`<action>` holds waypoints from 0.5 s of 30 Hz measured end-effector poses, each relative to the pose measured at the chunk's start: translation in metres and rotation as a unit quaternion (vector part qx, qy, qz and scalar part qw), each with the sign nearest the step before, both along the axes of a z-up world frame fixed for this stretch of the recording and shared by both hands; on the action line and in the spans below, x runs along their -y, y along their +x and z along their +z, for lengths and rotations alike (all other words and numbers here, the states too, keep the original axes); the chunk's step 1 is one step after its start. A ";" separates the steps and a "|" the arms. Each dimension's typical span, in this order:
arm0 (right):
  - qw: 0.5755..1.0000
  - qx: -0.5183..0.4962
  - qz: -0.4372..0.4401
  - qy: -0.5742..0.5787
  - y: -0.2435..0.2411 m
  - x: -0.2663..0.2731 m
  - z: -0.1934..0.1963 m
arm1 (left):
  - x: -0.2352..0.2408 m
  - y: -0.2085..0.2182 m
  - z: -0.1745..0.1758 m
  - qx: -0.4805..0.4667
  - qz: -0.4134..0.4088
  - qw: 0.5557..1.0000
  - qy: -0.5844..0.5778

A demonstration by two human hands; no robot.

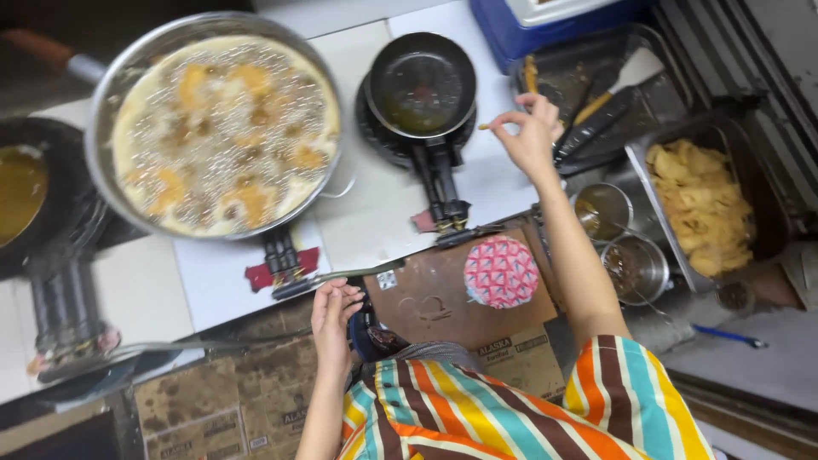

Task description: The person uses a slotted spoon to stir and flip food frying in hot oil within two pans on a gas stove. They then transfer the cooked food from the pans into a wire draining basket placed on a tray.

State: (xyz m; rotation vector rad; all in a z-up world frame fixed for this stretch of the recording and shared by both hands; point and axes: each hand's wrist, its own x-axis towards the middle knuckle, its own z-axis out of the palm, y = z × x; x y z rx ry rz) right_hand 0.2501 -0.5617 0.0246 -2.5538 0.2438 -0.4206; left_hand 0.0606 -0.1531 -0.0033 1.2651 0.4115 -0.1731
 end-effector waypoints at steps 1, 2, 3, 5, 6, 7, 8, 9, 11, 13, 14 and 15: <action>0.999 -0.008 -0.037 -0.005 -0.008 0.031 -0.005 | 0.011 0.003 -0.005 -0.003 -0.017 1.000 0.009; 0.997 -0.015 -0.074 -0.010 -0.015 0.063 -0.010 | 0.023 0.006 -0.011 -0.006 -0.034 0.999 0.017; 0.996 -0.014 -0.085 -0.009 -0.018 0.092 -0.022 | 0.034 0.009 -0.011 -0.005 -0.045 0.999 0.018; 0.992 0.002 -0.128 0.018 -0.022 0.152 -0.047 | 0.060 0.015 -0.013 0.014 -0.083 0.996 0.000; 0.990 0.003 -0.137 0.015 -0.021 0.176 -0.059 | 0.075 0.017 -0.015 0.015 -0.092 0.996 -0.003; 0.990 -0.005 -0.142 0.008 -0.019 0.199 -0.072 | 0.090 0.020 -0.018 -0.001 -0.101 0.995 0.007; 0.990 -0.009 -0.142 0.002 -0.009 0.222 -0.083 | 0.104 0.026 -0.021 -0.013 -0.105 0.994 0.017; 0.989 -0.003 -0.147 0.000 -0.005 0.232 -0.078 | 0.120 0.031 -0.024 -0.007 -0.110 0.994 0.015; 0.990 -0.081 -0.110 0.027 -0.001 0.244 -0.073 | 0.144 0.033 -0.027 -0.048 -0.141 0.988 0.030; 0.992 -0.092 -0.090 0.019 0.016 0.260 -0.083 | 0.170 0.038 -0.030 -0.064 -0.150 0.986 0.030; 0.992 -0.105 -0.066 0.009 0.023 0.266 -0.090 | 0.181 0.039 -0.032 -0.082 -0.156 0.984 0.029; 0.992 -0.107 -0.067 0.011 0.031 0.266 -0.086 | 0.191 0.044 -0.031 -0.084 -0.158 0.983 0.031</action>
